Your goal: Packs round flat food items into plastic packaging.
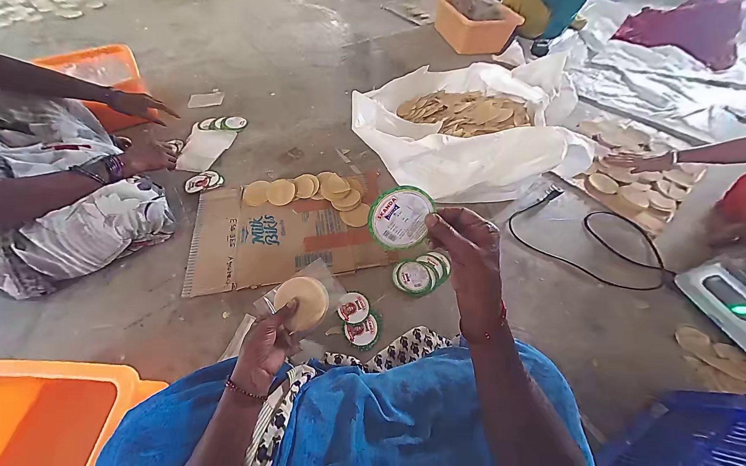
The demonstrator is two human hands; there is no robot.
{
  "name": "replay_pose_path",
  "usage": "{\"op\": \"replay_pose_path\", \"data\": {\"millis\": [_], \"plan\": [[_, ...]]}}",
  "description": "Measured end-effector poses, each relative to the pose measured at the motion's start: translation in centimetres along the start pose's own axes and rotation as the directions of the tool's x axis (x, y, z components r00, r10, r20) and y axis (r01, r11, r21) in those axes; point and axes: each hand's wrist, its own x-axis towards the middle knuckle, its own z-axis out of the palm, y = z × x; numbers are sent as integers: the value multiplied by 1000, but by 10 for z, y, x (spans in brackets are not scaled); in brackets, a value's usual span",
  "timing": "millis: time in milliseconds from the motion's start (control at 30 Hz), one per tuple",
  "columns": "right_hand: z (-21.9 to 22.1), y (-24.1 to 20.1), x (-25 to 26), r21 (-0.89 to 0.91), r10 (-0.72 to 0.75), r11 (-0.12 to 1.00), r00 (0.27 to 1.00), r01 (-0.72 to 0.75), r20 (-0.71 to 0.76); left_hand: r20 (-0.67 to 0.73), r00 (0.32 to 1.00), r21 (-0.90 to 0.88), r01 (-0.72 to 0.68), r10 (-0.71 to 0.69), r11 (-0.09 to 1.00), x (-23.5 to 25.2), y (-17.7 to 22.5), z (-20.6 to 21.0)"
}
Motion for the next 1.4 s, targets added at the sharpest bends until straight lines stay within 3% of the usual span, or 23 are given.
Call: {"op": "replay_pose_path", "data": {"millis": [133, 300, 467, 967, 1100, 1267, 1333, 1400], "plan": [[8, 9, -2, 53, 122, 990, 989, -127, 87, 49, 999, -19, -8, 9, 1000, -4, 3, 0], [24, 24, -9, -140, 262, 961, 948, -239, 180, 173, 984, -107, -22, 41, 994, -7, 4, -3], [33, 35, -10, -264, 271, 943, 927, -202, 259, 263, 965, -115, 12, 19, 993, -8, 6, -5], [76, 51, -28, -240, 362, 930, 815, -279, 453, 331, 942, -41, 79, -61, 996, -6, 1, -3], [77, 49, -29, -355, 350, 915, 819, -194, 454, 342, 939, -51, 64, -43, 997, -5, 1, -4], [90, 48, -48, -377, 211, 926, 827, 1, 521, 308, 951, -76, 60, -34, 995, -13, 1, 2], [87, 50, -48, -337, 70, 930, 833, 144, 549, 373, 928, -24, -13, 21, 1000, -20, 4, -5], [81, 44, -47, -286, -49, 921, 807, 265, 589, 463, 875, 101, -214, 145, 972, -30, 9, -15]]}}
